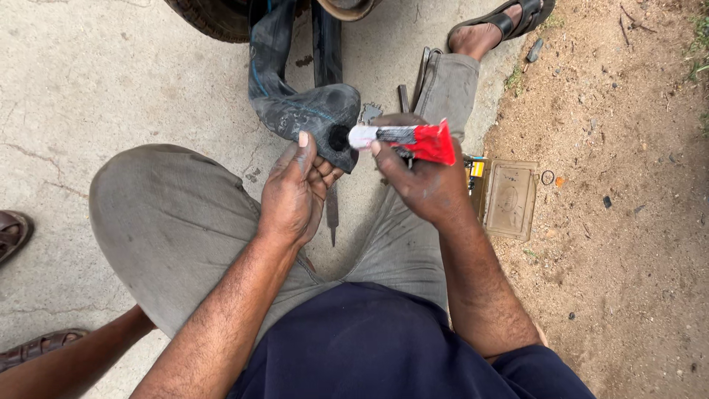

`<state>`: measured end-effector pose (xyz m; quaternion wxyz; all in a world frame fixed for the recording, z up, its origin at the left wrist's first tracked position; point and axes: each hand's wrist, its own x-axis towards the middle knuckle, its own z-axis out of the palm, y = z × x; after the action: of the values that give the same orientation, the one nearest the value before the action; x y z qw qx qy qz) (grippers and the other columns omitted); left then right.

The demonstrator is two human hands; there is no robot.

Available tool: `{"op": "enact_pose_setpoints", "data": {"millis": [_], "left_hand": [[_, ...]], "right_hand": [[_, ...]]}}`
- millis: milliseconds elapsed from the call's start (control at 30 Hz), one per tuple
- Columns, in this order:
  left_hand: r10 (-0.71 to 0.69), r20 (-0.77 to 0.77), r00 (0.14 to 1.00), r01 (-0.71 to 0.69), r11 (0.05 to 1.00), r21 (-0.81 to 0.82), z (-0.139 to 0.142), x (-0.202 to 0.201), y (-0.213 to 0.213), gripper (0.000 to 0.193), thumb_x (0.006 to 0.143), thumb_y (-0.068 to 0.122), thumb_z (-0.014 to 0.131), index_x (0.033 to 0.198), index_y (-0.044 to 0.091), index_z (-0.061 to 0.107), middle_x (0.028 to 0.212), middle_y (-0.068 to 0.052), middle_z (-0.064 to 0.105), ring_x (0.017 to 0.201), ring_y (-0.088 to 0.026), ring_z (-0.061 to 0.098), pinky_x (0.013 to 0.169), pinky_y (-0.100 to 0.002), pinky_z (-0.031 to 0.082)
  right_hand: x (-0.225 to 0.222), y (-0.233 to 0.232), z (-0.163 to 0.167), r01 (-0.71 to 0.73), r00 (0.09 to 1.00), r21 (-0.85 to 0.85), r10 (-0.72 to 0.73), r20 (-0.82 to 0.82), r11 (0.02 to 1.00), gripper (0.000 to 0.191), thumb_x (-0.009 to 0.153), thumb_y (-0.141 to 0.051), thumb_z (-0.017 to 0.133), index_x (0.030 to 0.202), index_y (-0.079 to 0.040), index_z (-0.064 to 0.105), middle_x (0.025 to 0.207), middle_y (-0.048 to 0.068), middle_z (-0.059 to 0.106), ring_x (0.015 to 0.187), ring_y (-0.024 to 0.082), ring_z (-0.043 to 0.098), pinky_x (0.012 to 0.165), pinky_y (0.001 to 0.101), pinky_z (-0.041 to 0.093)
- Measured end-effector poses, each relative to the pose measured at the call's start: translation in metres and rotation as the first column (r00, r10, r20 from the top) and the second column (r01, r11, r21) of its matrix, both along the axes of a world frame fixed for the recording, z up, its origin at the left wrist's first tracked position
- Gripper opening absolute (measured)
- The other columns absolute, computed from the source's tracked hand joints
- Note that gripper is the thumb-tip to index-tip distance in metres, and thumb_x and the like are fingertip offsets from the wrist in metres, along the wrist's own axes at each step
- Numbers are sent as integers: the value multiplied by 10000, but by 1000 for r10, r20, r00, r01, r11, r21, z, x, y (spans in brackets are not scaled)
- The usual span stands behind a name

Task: The person scrapes the surface of a motorcycle inner tube with a metal file. Then, the person applies a substance from a red and white tube onto the inner tube.

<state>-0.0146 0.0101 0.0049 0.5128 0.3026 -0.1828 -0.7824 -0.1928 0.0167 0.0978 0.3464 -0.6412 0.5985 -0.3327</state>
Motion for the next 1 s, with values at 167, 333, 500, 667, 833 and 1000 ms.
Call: {"op": "enact_pose_setpoints", "data": {"millis": [167, 333, 500, 667, 833, 1000], "left_hand": [[6, -41, 999, -7, 1000, -16, 0, -1, 0, 358, 1103, 414, 508, 1060, 69, 593, 897, -13, 570, 871, -117, 568, 986, -391, 518], [13, -75, 997, -18, 998, -58, 8, -1, -1, 401, 1161, 423, 519, 1129, 31, 596, 944, -36, 578, 917, -140, 581, 1019, -413, 532], [-8, 23, 1000, 7, 998, 59, 12, 0, -1, 391, 991, 429, 469, 1085, 77, 613, 959, -40, 660, 948, -119, 649, 993, -367, 522], [-1, -23, 1000, 1, 1000, -26, 3, -2, -1, 392, 1141, 423, 505, 1076, 48, 603, 911, -29, 557, 891, -129, 569, 1011, -404, 524], [-11, 15, 1000, 10, 1000, 11, 0, -1, 1, 361, 1052, 423, 494, 1034, 82, 608, 908, -19, 599, 905, -112, 603, 1006, -375, 522], [8, -32, 999, -8, 1000, 18, 3, -1, 0, 345, 1081, 414, 514, 1031, 81, 592, 919, -22, 591, 924, -121, 600, 1032, -397, 514]], "right_hand": [[-5, 3, 0, -95, 995, -115, 90, -47, 989, 269, 982, -139, 762, 1211, -13, 695, 994, 74, 769, 933, 123, 725, 827, 286, 593], [-2, 6, -3, 21, 998, 52, -24, 63, 998, 286, 984, -150, 732, 1242, -36, 683, 954, 69, 758, 888, 109, 720, 785, 276, 607], [-1, 5, -2, 41, 998, 41, -42, 43, 998, 297, 980, -156, 742, 1249, -46, 683, 966, 71, 756, 885, 101, 708, 780, 279, 599], [-3, 2, -2, -59, 998, -79, 60, 8, 995, 293, 987, -164, 771, 1232, -30, 684, 1028, 74, 768, 970, 111, 730, 846, 284, 610], [-2, 0, -6, -9, 999, -64, 13, 52, 998, 295, 996, -164, 735, 1249, -28, 668, 1024, 66, 754, 935, 102, 720, 813, 277, 610], [-2, -3, -7, 8, 999, -6, -7, 42, 1000, 288, 987, -168, 743, 1231, -29, 681, 974, 68, 756, 910, 109, 714, 797, 276, 600]]}}
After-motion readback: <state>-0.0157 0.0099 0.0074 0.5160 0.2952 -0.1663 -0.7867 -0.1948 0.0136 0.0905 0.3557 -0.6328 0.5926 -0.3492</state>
